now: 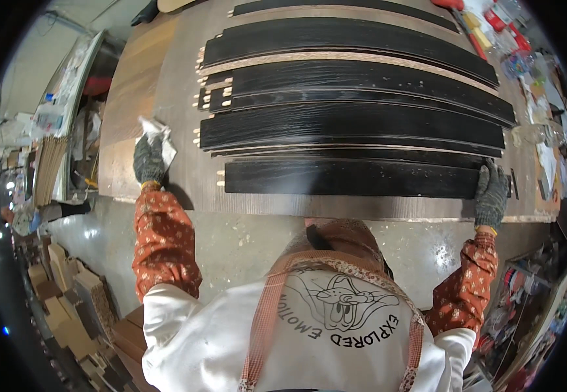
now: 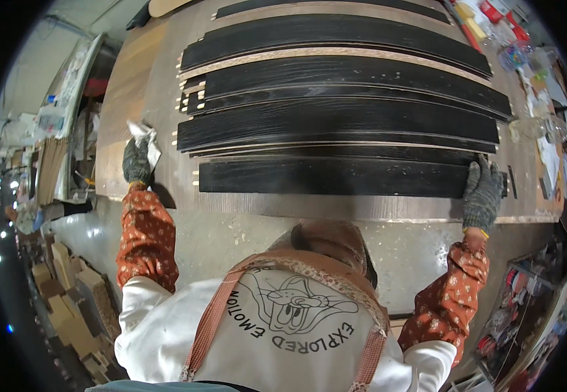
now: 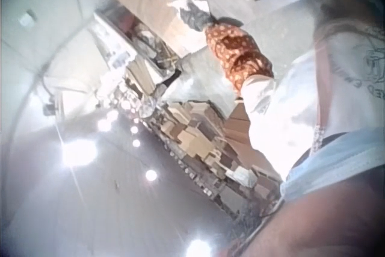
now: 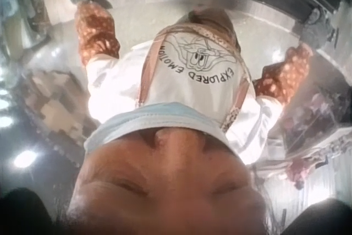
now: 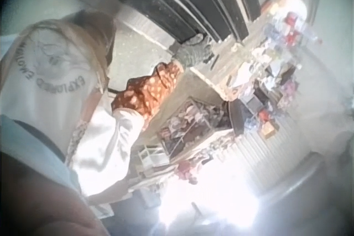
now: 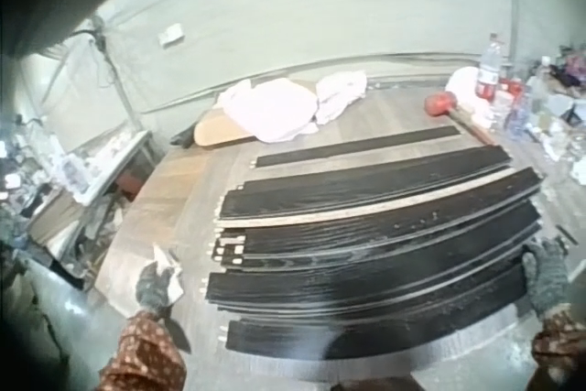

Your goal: The person applies liquid from a bottle onto a cloth and wipes down several black wooden furniture components on a workbench.

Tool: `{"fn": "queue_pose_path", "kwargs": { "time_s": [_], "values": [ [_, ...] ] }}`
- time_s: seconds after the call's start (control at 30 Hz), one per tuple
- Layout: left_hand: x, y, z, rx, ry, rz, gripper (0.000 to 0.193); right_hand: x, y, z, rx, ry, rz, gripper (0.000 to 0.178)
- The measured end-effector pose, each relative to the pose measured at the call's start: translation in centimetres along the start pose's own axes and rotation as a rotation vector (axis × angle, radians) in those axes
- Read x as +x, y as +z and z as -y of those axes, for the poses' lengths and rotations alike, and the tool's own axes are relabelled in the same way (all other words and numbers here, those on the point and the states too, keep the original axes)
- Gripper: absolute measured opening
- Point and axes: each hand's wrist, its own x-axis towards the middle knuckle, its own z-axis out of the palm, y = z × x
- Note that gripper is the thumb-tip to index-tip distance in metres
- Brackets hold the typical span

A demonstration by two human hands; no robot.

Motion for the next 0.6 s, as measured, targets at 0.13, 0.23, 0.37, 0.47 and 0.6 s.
{"fn": "queue_pose_path", "kwargs": {
  "time_s": [0.13, 0.23, 0.37, 0.47, 0.6],
  "values": [
    [-0.7, -1.0, 0.1, -0.349, -0.142, -0.191, 0.039, -0.2, -0.2, 0.1, 0.003, 0.025, -0.022, 0.040],
    [-5.6, -6.8, -9.0, -0.790, 0.077, -0.284, 0.031, -0.8, 1.0, -0.1, 0.049, -0.006, -0.103, 0.037],
    [-15.7, -5.6, -23.5, -1.105, 0.262, 0.031, 0.032, -0.2, 2.4, -0.1, 0.121, -0.154, -0.237, 0.036],
    [-24.2, -2.6, -39.8, -1.003, 0.640, 0.189, 0.033, -0.4, 3.1, -0.6, 0.188, -0.224, -0.327, 0.036],
    [-27.9, -4.1, -45.4, -0.713, 0.995, -0.221, 0.022, -1.0, 2.8, 0.3, 0.258, -0.217, -0.346, 0.035]
  ]
}}
